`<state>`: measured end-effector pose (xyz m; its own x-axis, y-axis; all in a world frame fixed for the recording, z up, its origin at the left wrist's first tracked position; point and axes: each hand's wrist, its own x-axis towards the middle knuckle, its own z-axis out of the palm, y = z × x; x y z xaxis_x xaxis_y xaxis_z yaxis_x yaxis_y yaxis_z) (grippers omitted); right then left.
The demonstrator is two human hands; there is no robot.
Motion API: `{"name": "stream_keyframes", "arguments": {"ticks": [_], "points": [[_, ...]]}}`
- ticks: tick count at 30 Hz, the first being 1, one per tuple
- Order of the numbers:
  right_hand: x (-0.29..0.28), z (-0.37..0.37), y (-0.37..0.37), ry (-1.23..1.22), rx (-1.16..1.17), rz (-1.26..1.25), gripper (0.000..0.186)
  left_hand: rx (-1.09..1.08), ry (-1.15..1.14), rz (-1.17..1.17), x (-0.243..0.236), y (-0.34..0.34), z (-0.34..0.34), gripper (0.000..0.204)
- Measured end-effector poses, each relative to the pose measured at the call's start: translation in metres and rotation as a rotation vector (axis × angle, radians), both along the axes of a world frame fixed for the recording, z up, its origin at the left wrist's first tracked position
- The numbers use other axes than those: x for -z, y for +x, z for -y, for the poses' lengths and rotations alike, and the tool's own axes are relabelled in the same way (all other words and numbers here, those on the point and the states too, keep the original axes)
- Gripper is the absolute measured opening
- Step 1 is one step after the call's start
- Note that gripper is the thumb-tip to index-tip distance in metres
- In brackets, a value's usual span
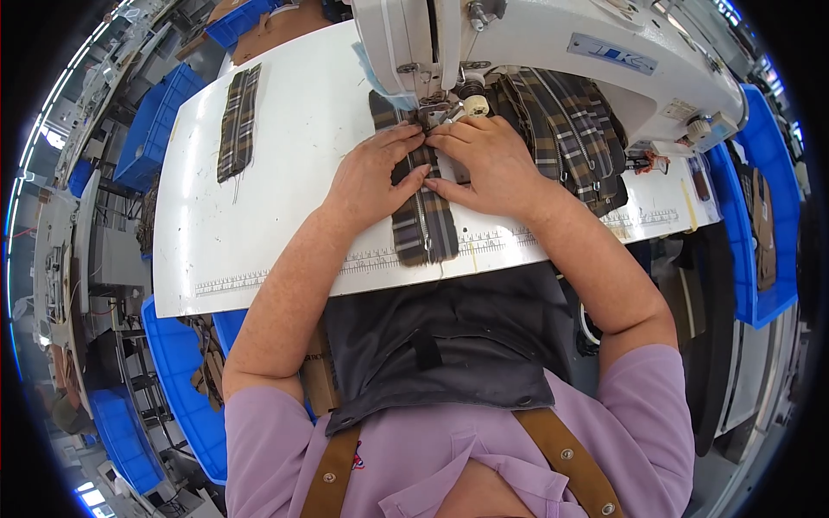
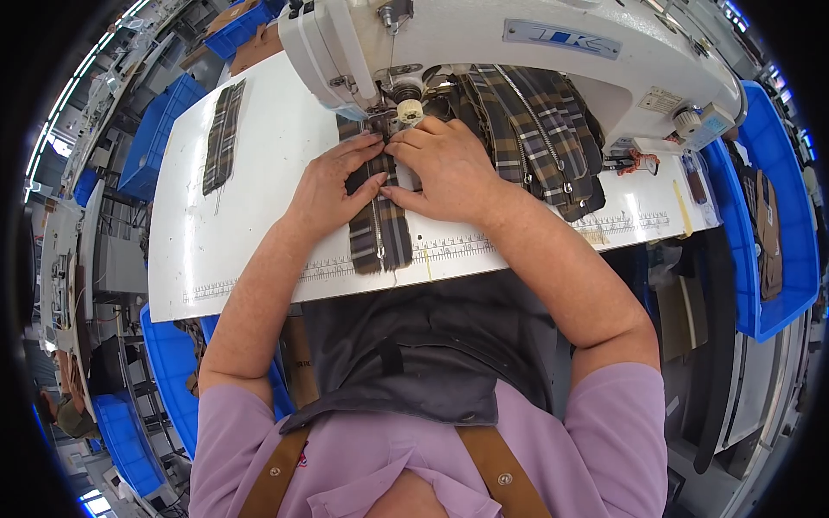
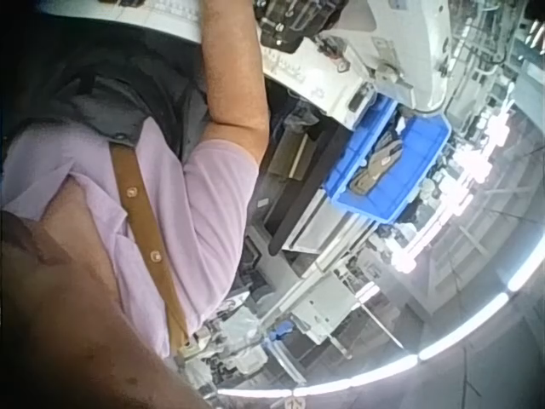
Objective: Sewing fabric or leather straps using an industrial sewing machine.
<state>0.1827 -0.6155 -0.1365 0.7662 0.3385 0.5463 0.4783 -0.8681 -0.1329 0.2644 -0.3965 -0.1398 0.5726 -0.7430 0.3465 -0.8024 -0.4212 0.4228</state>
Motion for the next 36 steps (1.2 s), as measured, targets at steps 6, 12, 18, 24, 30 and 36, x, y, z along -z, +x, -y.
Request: {"name": "stream_keyframes", "arguments": {"ticks": [6,12,18,24,30,36], "points": [[-0.001,0.000,0.000,-0.012,0.008,-0.015,0.049,0.016,-0.062,0.028,-0.003,-0.002,0.001,0.041],[0.000,0.001,0.001,-0.002,-0.006,-0.009,0.050,0.032,-0.064,0.046,-0.003,-0.001,0.000,0.039],[0.000,0.000,0.000,-0.004,0.006,-0.009,0.049,0.015,-0.090,0.011,0.001,0.001,0.000,0.036],[-0.001,0.000,0.000,-0.017,0.007,-0.005,0.049,0.021,-0.086,-0.013,0.001,0.004,0.000,0.035],[-0.001,-0.001,0.000,-0.015,0.011,-0.014,0.048,0.016,-0.068,-0.041,-0.003,0.020,0.001,0.029],[-0.001,-0.002,0.000,-0.013,0.013,-0.021,0.048,0.027,-0.028,0.011,-0.002,0.045,0.004,0.027]]}}
